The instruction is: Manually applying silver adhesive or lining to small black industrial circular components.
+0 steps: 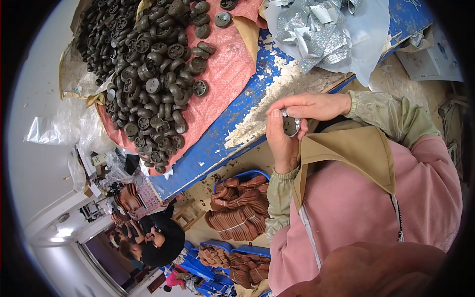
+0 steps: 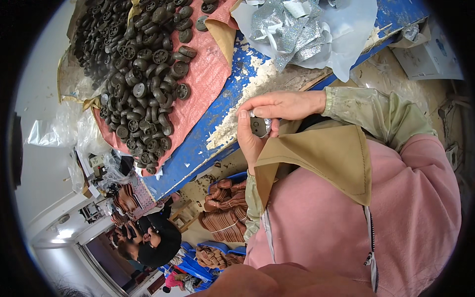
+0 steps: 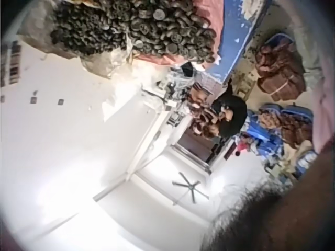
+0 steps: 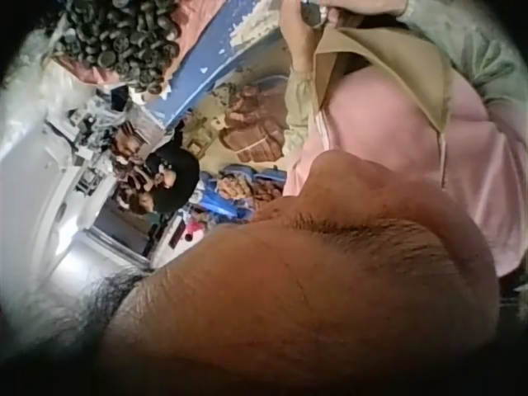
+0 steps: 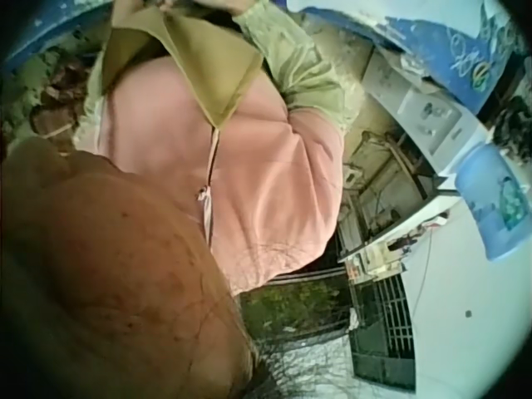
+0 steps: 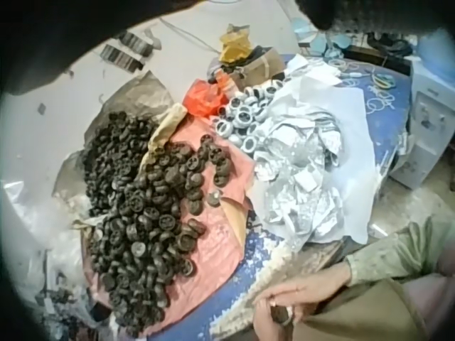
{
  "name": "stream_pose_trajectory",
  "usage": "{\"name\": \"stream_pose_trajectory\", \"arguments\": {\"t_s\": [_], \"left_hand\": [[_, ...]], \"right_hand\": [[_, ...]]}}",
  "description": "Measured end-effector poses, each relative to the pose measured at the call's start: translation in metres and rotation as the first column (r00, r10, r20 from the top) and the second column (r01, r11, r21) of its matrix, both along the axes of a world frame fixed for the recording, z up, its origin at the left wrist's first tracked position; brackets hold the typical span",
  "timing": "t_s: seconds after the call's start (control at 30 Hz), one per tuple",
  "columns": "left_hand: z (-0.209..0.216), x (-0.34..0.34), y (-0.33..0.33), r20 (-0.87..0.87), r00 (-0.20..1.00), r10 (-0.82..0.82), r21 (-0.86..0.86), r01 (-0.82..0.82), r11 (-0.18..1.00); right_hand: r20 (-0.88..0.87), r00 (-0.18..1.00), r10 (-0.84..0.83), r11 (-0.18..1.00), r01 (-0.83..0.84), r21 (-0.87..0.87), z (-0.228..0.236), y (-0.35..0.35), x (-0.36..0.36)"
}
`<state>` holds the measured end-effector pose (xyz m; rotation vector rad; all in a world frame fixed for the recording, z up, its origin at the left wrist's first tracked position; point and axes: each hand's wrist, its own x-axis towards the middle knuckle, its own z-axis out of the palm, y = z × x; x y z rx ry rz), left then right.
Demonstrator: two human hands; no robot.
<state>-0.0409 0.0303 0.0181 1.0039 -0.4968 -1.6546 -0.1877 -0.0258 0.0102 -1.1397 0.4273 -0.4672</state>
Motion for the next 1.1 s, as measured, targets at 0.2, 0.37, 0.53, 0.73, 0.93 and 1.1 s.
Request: {"name": "stream_pose_trajectory", "arguments": {"t_s": [0.2,0.37,0.53,0.73,0.93,1.1], "left_hand": [[-0.012,0.000,-0.001,0.004,0.998,0.063,0.037,-0.063,0.997],[-0.009,0.000,-0.003,0.092,0.995,0.039,0.012,-0.040,0.999],[-0.025,0.010,-0.005,-0.052,0.999,0.006,0.038,-0.004,0.999],[-0.021,0.003,-0.006,-0.084,0.989,0.125,0.151,-0.111,0.982],[-0.042,0.022,-0.008,-0.290,0.957,-0.027,0.081,0.053,0.995],[-0.030,0.008,-0.008,-0.294,0.955,-0.032,0.022,0.040,0.999]], "right_hand": [[-0.123,0.991,-0.058,0.997,0.051,-0.060,0.005,0.003,0.005],[-0.081,0.992,-0.093,0.990,0.083,-0.113,0.003,0.005,0.006],[-0.133,0.991,0.016,0.987,-0.037,-0.159,0.003,0.001,0.000],[-0.143,0.958,-0.248,0.817,0.128,-0.562,-0.019,0.010,0.009],[-0.289,0.956,-0.047,0.980,-0.012,-0.198,0.014,0.005,0.002],[-0.185,0.916,-0.356,0.855,0.239,-0.461,-0.008,0.016,0.018]]}}
